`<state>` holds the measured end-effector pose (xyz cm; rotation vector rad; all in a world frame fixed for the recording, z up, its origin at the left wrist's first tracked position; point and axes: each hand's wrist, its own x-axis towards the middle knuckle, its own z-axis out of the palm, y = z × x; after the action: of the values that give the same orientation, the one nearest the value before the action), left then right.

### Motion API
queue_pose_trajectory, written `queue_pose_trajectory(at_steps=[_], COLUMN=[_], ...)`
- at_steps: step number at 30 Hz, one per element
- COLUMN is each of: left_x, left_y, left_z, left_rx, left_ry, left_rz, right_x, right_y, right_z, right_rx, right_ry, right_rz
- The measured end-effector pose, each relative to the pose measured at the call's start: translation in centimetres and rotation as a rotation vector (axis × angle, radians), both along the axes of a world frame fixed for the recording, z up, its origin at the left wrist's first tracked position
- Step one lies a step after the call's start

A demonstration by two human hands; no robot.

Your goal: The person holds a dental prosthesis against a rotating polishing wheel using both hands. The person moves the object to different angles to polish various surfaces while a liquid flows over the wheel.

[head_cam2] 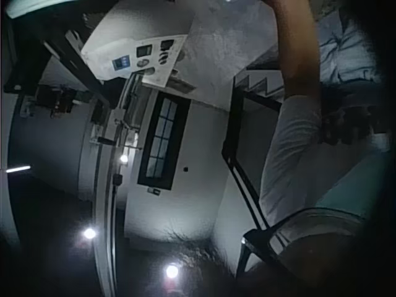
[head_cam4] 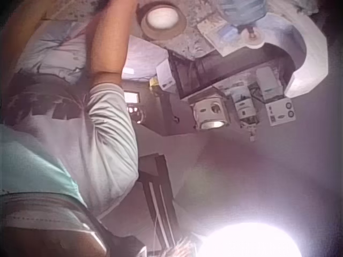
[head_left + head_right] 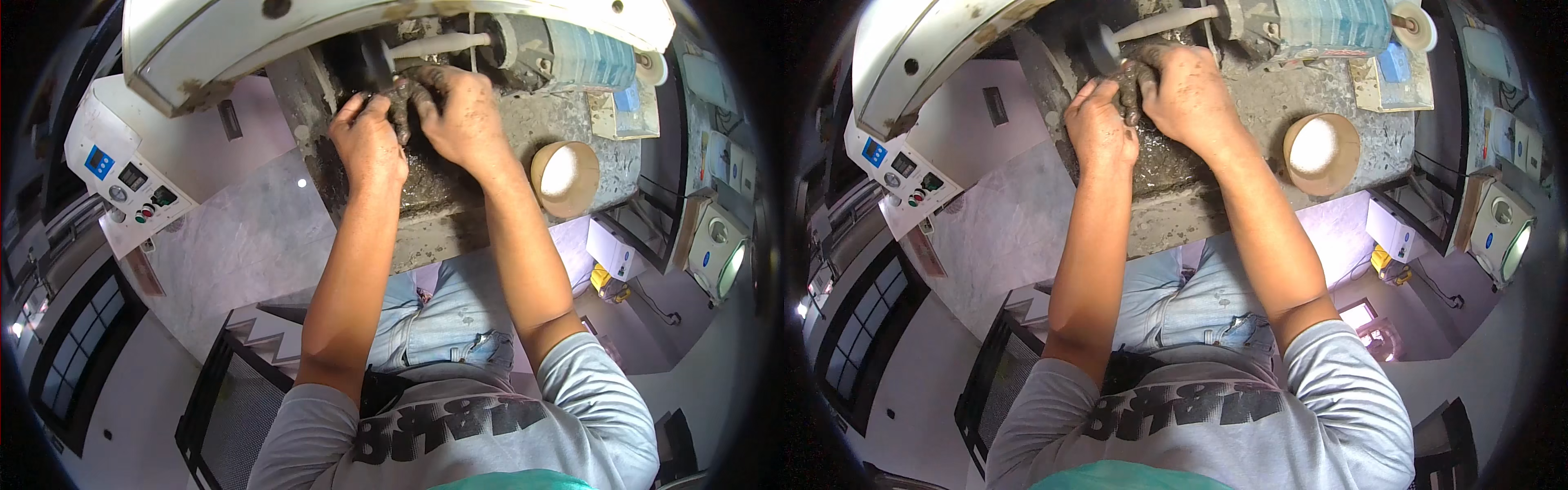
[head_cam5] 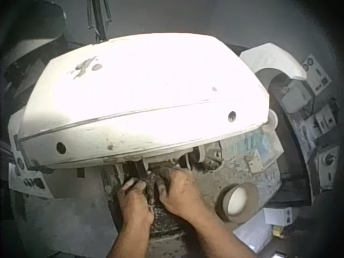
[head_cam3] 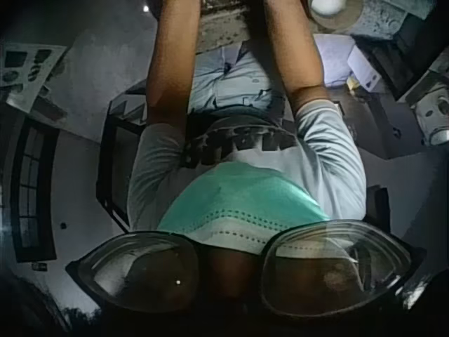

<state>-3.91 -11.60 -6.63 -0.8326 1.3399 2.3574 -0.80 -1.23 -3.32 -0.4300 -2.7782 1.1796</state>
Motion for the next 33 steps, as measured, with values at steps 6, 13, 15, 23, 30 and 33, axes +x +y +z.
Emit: queue_pose_trajectory(at_steps=[6, 13, 15, 23, 30, 33], left_x=[0.7, 1.2, 1.3, 1.1, 1.1, 0.8], left_y=[-0.2, -0.4, -0.7, -0.3, -0.2, -0.6], left_z=[0.2, -0.8, -1.3, -0.4, -0.3, -0.6], left_rx=[0.07, 0.004, 0.019, -0.054, -0.036, -0.022], left_ry=[0.09, 0.22, 0.231, 0.23, 0.246, 0.208], left_rz=[-0.105, -0.2, -0.207, -0.22, -0.181, -0.187], right_x=[1.0, 1.8, 1.8, 2.1, 2.3, 1.9], right_y=[0.8, 1.3, 1.1, 1.2, 0.5, 0.3], right_z=[-1.1, -1.4, -1.6, -2.5, -2.2, -1.6], right_rx=[-0.026, -0.045, 0.007, 0.035, -0.052, -0.014], right_ry=[0.13, 0.29, 0.355, 0.384, 0.317, 0.273], right_rz=[0.003, 0.051, 0.106, 0.08, -0.007, 0.007])
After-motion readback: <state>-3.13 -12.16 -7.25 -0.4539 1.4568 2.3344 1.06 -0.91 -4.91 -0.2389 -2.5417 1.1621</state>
